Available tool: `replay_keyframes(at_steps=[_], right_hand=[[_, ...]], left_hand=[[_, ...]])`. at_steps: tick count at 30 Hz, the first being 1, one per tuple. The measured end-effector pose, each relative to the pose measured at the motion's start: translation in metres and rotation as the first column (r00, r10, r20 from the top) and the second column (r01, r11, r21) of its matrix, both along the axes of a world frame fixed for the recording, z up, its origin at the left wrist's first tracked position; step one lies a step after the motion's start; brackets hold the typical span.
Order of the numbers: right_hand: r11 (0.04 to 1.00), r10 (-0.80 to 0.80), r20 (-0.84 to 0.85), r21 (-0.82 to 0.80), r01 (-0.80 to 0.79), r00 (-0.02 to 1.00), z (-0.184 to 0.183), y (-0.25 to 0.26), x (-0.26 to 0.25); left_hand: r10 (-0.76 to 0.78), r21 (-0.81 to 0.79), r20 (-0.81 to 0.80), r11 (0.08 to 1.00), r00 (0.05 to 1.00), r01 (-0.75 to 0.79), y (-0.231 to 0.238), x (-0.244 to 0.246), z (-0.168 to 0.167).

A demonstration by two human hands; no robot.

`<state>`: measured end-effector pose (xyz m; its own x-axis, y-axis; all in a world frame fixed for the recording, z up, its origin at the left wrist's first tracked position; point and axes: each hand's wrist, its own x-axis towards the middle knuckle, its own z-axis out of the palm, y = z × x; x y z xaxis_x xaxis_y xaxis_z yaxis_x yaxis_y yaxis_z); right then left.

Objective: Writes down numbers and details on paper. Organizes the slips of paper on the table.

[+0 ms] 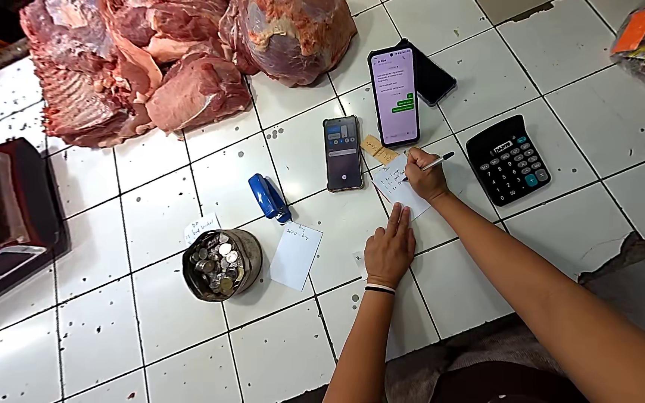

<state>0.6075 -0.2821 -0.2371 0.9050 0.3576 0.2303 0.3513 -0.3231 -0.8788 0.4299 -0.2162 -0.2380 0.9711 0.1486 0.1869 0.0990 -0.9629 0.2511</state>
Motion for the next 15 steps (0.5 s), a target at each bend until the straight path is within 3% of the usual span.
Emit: replay_keyframes(at_steps=[5,9,15], right_hand=[[1.000,-0.024,-0.006,0.011,0.024,1.000,0.0008,0.0010,0.0003],[0.993,-0.020,-0.049,0.116,0.026,0.999,0.0013,-0.0018,0.0062],[0.999,0.027,-0.010,0.019,-0.027,1.000,0.0012,-0.0039,0.0062]], left_hand=[[0.001,-0.011,0.005,1.000,1.000,-0.001,0.0002,0.0000,-0.0002],[-0.002,-0.011,0.004,1.000,1.000,0.002,0.0007,-0.0001,0.0007],[0.004,-0.021,0.003,1.000,1.000,-0.004,-0.0001,-0.0003,-0.0001]])
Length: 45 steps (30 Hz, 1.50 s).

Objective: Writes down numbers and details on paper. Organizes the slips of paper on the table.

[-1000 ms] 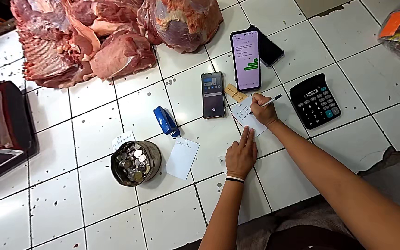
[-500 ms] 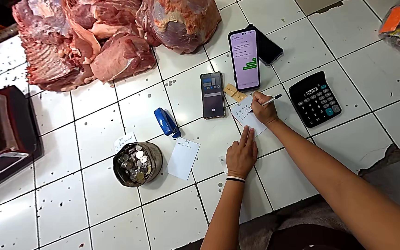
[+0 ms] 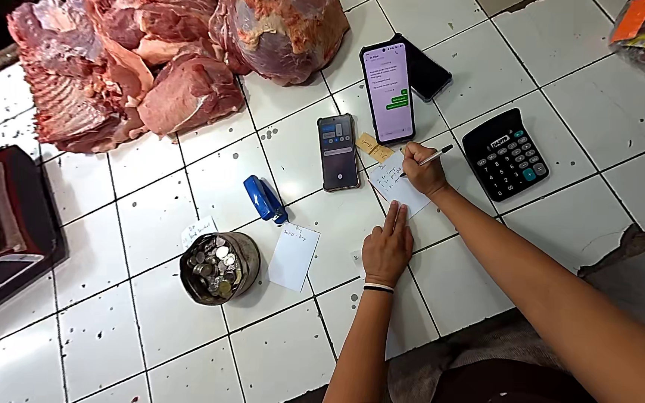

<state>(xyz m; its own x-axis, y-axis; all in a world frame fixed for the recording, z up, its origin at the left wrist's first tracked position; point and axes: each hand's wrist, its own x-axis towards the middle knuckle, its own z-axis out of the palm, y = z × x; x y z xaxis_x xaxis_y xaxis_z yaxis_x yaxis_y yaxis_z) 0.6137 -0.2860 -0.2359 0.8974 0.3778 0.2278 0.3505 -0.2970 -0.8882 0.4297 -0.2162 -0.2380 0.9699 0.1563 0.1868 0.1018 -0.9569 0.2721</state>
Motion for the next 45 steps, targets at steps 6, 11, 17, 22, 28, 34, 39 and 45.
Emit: replay_keyframes(at_steps=[6,11,17,22,28,34,39,45], right_hand=[[0.996,-0.023,-0.063,0.080,0.028,0.998,-0.0004,0.0003,0.0020],[0.997,0.001,-0.075,0.071,0.004,0.997,-0.0018,0.0000,0.0020],[1.000,-0.019,-0.015,0.015,0.020,1.000,-0.0006,0.0019,0.0011],[0.991,-0.071,-0.048,0.112,0.076,0.996,-0.0023,0.0014,0.0033],[0.998,-0.061,0.012,0.016,0.060,0.998,-0.0002,0.0019,0.0009],[0.995,-0.094,0.036,0.017,0.094,0.995,0.0000,0.0021,0.0012],[0.992,-0.121,0.033,-0.015,0.121,0.992,0.0018,0.0041,-0.0012],[0.990,-0.138,0.041,0.020,0.137,0.990,0.0012,0.0046,0.0004]], left_hand=[[0.003,0.010,-0.012,1.000,1.000,-0.002,0.0002,0.0005,0.0011],[0.006,0.017,-0.017,1.000,1.000,-0.006,0.0001,0.0003,0.0010],[0.002,0.021,-0.010,1.000,1.000,-0.002,0.0004,0.0003,0.0011],[0.003,0.019,0.008,1.000,1.000,-0.003,0.0004,-0.0001,0.0004],[0.007,0.018,0.001,1.000,1.000,-0.007,0.0002,0.0000,0.0008],[0.001,0.018,-0.006,1.000,1.000,-0.001,0.0003,0.0004,0.0011],[0.005,0.014,0.005,1.000,1.000,-0.005,-0.0001,0.0001,0.0009],[0.003,0.015,0.003,1.000,1.000,-0.003,0.0008,0.0007,-0.0002]])
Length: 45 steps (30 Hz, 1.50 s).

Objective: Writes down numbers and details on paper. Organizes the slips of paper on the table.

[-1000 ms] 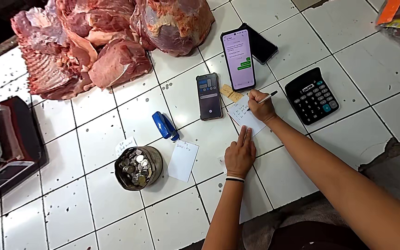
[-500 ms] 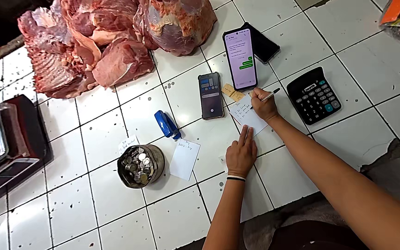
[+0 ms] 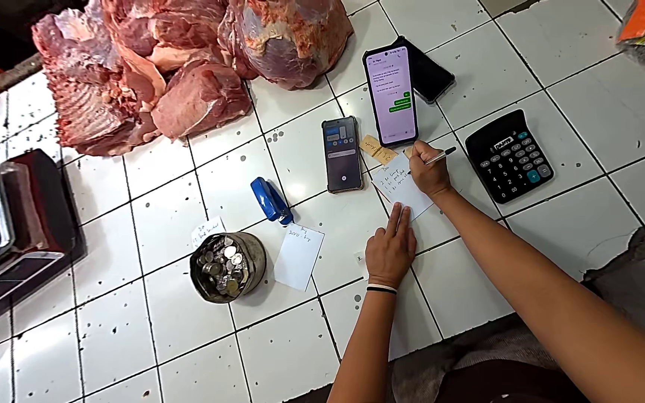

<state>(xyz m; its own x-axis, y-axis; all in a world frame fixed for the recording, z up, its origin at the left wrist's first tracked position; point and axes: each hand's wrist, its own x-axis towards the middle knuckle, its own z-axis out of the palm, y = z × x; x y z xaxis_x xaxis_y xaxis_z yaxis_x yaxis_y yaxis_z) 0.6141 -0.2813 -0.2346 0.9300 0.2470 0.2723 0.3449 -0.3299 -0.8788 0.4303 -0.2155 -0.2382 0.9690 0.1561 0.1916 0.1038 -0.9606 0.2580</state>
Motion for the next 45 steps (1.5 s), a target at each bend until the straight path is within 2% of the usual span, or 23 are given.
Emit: replay_keyframes(at_steps=[11,13,15,17,19,23,26,31,33,40,45], right_hand=[[1.000,0.000,-0.001,-0.019,0.000,1.000,0.000,0.000,0.000],[0.997,0.007,-0.104,0.081,0.002,0.995,0.002,-0.004,0.000],[0.974,0.055,-0.240,0.227,0.002,0.969,0.005,-0.014,0.004],[0.961,0.118,-0.309,0.275,-0.030,0.944,0.011,-0.022,0.010],[0.958,0.126,-0.319,0.287,-0.031,0.940,0.016,-0.021,0.016],[0.940,0.085,-0.255,0.340,0.007,0.963,0.025,-0.003,0.032],[0.957,0.066,-0.262,0.290,0.013,0.963,0.020,0.000,0.037],[0.982,0.088,-0.289,0.183,-0.035,0.953,0.011,-0.009,0.030],[0.985,0.100,-0.278,0.164,-0.056,0.955,0.009,-0.010,0.028],[0.998,0.068,-0.176,0.018,-0.066,0.982,0.011,-0.016,0.015],[0.995,0.051,-0.155,-0.077,-0.064,0.987,0.012,-0.013,0.013]], left_hand=[[-0.015,0.008,0.014,1.000,1.000,0.014,0.001,0.001,0.003],[-0.024,-0.041,-0.006,0.999,1.000,0.024,0.002,0.002,0.008],[-0.024,-0.158,-0.071,0.987,0.997,0.012,0.004,0.009,0.024],[0.008,-0.240,-0.142,0.970,0.990,-0.042,0.009,0.026,0.045],[0.071,-0.237,-0.258,0.962,0.964,-0.134,0.017,0.050,0.064],[0.183,-0.128,-0.520,0.949,0.834,-0.288,0.026,0.096,0.082],[0.176,-0.096,-0.593,0.953,0.786,-0.287,0.023,0.107,0.080],[0.141,-0.107,-0.552,0.965,0.822,-0.238,0.010,0.090,0.074],[0.135,-0.106,-0.549,0.968,0.825,-0.229,0.004,0.081,0.072],[0.155,-0.049,-0.646,0.969,0.747,-0.243,-0.003,0.086,0.081],[0.141,-0.069,-0.652,0.967,0.745,-0.244,-0.004,0.086,0.081]])
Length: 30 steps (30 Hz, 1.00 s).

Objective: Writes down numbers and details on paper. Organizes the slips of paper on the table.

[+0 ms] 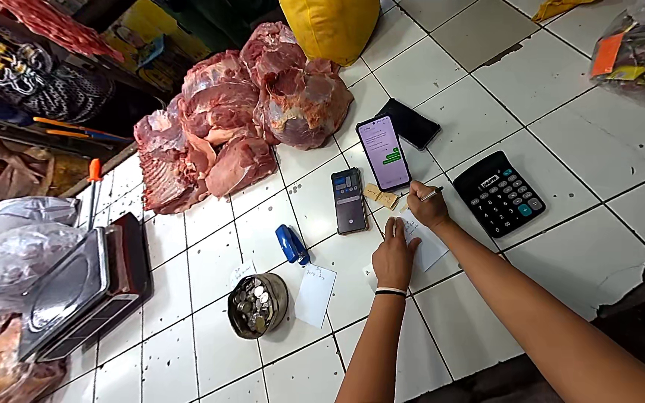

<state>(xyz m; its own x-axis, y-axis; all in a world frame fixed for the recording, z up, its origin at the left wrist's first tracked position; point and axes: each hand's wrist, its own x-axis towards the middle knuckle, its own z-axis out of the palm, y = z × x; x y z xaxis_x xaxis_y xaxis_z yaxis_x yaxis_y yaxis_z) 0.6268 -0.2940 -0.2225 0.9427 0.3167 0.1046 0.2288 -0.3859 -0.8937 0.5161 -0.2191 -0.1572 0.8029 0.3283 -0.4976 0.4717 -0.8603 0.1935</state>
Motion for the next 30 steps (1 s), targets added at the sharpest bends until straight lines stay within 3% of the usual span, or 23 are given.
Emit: replay_keyframes(at_steps=[27,30], right_hand=[[0.995,-0.096,0.054,-0.023,0.097,0.994,0.000,0.003,0.000],[0.995,-0.054,-0.112,0.078,0.063,0.992,0.002,-0.004,0.009]], left_hand=[[-0.025,0.014,-0.063,1.000,0.998,0.026,-0.002,0.004,0.006],[-0.025,0.017,-0.051,1.000,0.998,0.026,-0.003,0.004,0.006]])
